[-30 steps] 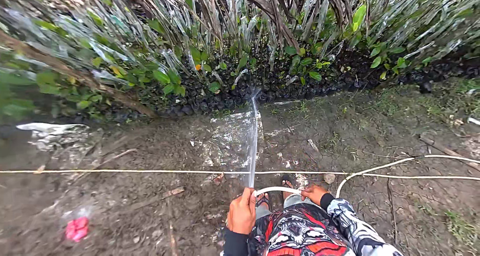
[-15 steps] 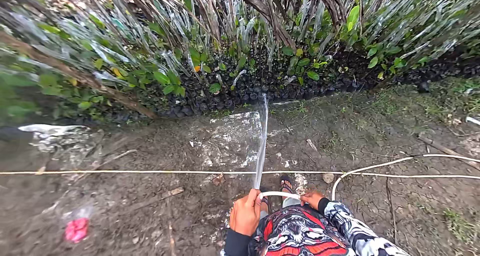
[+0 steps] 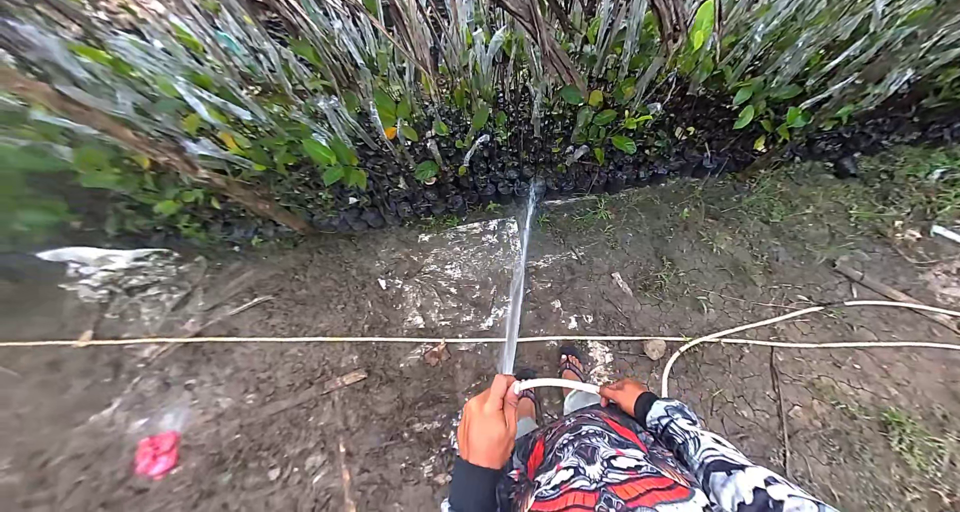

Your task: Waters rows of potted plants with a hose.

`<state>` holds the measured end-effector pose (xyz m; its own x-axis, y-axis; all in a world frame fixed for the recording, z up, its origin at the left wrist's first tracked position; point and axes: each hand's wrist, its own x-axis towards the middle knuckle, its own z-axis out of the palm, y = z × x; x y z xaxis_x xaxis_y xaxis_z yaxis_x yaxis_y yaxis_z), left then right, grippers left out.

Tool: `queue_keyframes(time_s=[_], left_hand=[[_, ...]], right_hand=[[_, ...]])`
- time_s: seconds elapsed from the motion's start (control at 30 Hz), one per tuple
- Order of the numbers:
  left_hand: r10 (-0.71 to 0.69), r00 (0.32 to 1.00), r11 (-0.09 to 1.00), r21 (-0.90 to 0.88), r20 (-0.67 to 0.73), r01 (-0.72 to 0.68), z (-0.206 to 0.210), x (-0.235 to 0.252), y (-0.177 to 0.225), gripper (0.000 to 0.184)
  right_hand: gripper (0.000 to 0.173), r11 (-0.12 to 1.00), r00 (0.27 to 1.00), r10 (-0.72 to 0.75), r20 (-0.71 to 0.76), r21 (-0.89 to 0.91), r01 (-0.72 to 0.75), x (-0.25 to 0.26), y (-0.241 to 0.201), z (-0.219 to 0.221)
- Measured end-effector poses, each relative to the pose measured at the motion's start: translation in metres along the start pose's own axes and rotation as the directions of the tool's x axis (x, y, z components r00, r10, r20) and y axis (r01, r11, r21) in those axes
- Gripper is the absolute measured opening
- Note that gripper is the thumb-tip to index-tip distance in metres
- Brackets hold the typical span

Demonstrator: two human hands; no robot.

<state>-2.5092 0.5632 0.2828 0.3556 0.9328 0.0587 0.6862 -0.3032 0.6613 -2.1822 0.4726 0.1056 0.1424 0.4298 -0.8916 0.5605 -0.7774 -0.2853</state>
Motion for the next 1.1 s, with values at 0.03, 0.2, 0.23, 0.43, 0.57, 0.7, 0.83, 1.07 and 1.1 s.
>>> queue_keyframes(time_s=[0.03, 0.2, 0.23, 0.43, 0.57, 0.7, 0.83, 1.07, 1.1], left_hand=[[-0.007, 1.000, 1.000, -0.001, -0.006, 0.007, -0.001, -0.001, 0.000, 0.040], [-0.042, 0.999, 0.999, 0.010, -0.028, 0.042, -0.001, -0.007, 0.001, 0.042], [-0.050, 0.998, 0.999, 0.013, -0.033, 0.050, -0.001, -0.009, 0.001, 0.042], [-0.129, 0.987, 0.991, 0.021, -0.093, 0.132, -0.001, -0.018, -0.002, 0.039], [-0.154, 0.981, 0.987, 0.025, -0.120, 0.158, -0.004, -0.021, -0.002, 0.040], [-0.121, 0.987, 0.992, 0.033, -0.108, 0.126, -0.004, -0.025, -0.004, 0.039], [-0.123, 0.978, 0.991, 0.029, -0.170, 0.130, -0.005, -0.026, -0.003, 0.039], [-0.112, 0.979, 0.993, 0.028, -0.169, 0.118, -0.005, -0.026, -0.003, 0.039], [-0.109, 0.978, 0.993, 0.025, -0.178, 0.115, -0.005, -0.026, -0.002, 0.039]], right_hand=[[0.051, 1.000, 1.000, 0.003, 0.003, 0.000, -0.003, 0.001, 0.000, 0.000], [0.051, 1.000, 1.000, -0.007, 0.012, -0.019, 0.008, 0.001, -0.003, 0.001], [0.051, 1.000, 1.000, -0.005, 0.016, -0.022, 0.005, 0.001, -0.003, 0.001], [0.051, 1.000, 1.000, -0.017, 0.001, -0.025, 0.017, 0.011, 0.003, 0.008], [0.050, 0.999, 1.000, -0.001, 0.024, -0.043, 0.002, -0.001, -0.009, 0.006], [0.050, 0.999, 1.000, -0.014, 0.005, -0.031, 0.014, 0.007, -0.004, 0.011], [0.051, 0.999, 0.999, -0.048, 0.005, -0.016, 0.048, -0.001, -0.007, 0.010], [0.050, 0.998, 0.998, -0.053, 0.015, -0.024, 0.053, 0.003, -0.004, 0.011], [0.051, 0.998, 0.999, -0.051, 0.019, -0.027, 0.052, 0.001, -0.005, 0.011]])
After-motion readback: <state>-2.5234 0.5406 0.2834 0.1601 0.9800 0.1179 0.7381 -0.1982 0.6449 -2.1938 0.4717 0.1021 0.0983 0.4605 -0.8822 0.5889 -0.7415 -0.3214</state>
